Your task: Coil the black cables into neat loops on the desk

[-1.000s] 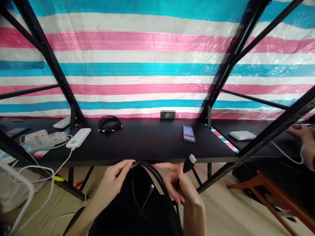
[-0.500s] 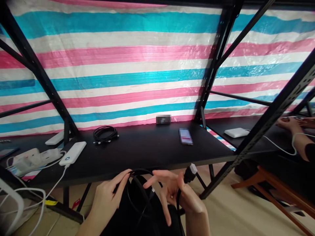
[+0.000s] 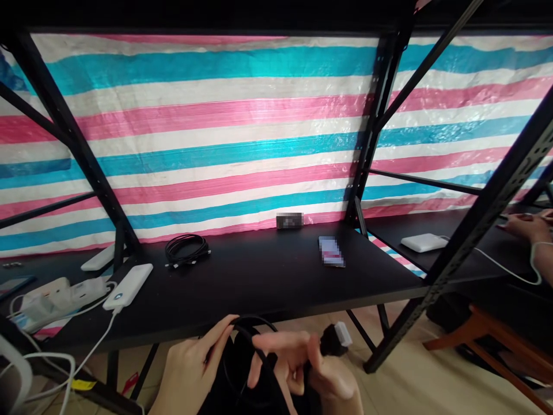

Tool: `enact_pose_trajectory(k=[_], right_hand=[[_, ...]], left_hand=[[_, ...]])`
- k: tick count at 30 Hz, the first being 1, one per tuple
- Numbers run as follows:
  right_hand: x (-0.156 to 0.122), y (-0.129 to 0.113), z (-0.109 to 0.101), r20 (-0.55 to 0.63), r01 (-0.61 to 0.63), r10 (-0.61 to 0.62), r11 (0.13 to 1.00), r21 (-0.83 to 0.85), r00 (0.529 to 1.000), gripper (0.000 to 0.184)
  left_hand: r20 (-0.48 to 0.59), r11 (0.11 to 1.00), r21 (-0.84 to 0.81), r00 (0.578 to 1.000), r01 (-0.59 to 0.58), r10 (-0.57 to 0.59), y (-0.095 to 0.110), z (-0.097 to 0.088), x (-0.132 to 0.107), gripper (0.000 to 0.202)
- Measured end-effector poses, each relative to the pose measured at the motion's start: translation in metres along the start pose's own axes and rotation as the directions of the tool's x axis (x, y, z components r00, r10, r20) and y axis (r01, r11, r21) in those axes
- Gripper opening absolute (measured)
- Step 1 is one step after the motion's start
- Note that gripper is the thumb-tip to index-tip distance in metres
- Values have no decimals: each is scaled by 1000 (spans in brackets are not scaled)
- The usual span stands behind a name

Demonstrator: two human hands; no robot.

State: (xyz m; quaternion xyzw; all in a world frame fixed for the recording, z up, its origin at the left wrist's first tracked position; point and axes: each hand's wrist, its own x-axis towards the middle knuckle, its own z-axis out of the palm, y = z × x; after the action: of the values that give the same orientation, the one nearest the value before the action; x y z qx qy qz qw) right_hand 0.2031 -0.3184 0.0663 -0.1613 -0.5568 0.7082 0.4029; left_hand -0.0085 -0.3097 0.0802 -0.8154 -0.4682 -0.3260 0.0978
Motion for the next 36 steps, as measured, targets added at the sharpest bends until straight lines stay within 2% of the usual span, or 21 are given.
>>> enact_pose_trajectory(k=[2, 4, 6, 8, 11, 13, 14, 16, 20, 25, 28, 32, 34, 36], right_hand=[[-2, -4, 3, -47, 69, -67, 997, 34, 997, 73], [-2, -6, 3, -171, 182, -164, 979, 90, 971, 63], [-1, -7, -1, -331, 305, -243, 941, 149, 912, 49], [0, -10, -8, -459, 429, -297, 877, 216, 837, 37], [0, -19, -19, -636, 610, -330, 739, 285, 697, 28], [-1, -26, -25, -716, 668, -317, 693, 273, 622, 25], [-1, -28, -27, -738, 674, -309, 691, 259, 600, 23], [-1, -31, -30, -763, 655, -291, 723, 220, 578, 20], [7, -29, -33, -777, 564, -256, 812, 151, 576, 36], [20, -22, -48, -791, 534, -276, 842, 76, 547, 39], [25, -20, -63, -804, 470, -266, 883, 19, 533, 37], [32, -22, -81, -836, 512, -221, 855, 81, 502, 32], [34, -24, -90, -860, 543, -196, 833, 108, 472, 31], [29, -25, -101, -877, 483, -165, 871, 85, 451, 32]], left_hand=[[28, 999, -16, 999, 44, -43, -3, 1, -1, 38], [61, 993, -53, 993, 107, -104, -7, 2, -1, 38], [93, 974, -125, 980, 189, -178, -13, 1, -1, 37], [137, 923, -230, 949, 310, -284, -21, -1, -2, 36], [232, 749, -401, 850, 527, -474, -35, -2, -6, 36], [311, 613, -481, 775, 627, -550, -45, -1, -10, 39], [344, 555, -508, 746, 659, -571, -49, 0, -12, 40], [381, 465, -537, 694, 704, -611, -55, 1, -15, 43], [351, 352, -556, 596, 753, -722, -63, 1, -14, 46], [162, 357, -571, 529, 739, -833, -86, -2, 1, 42], [83, 399, -530, 514, 748, -854, -107, 0, 12, 35], [49, 442, -436, 511, 784, -858, -135, 10, 27, 35], [58, 471, -395, 533, 789, -844, -150, 14, 32, 35], [31, 505, -352, 549, 788, -835, -167, 15, 36, 34]])
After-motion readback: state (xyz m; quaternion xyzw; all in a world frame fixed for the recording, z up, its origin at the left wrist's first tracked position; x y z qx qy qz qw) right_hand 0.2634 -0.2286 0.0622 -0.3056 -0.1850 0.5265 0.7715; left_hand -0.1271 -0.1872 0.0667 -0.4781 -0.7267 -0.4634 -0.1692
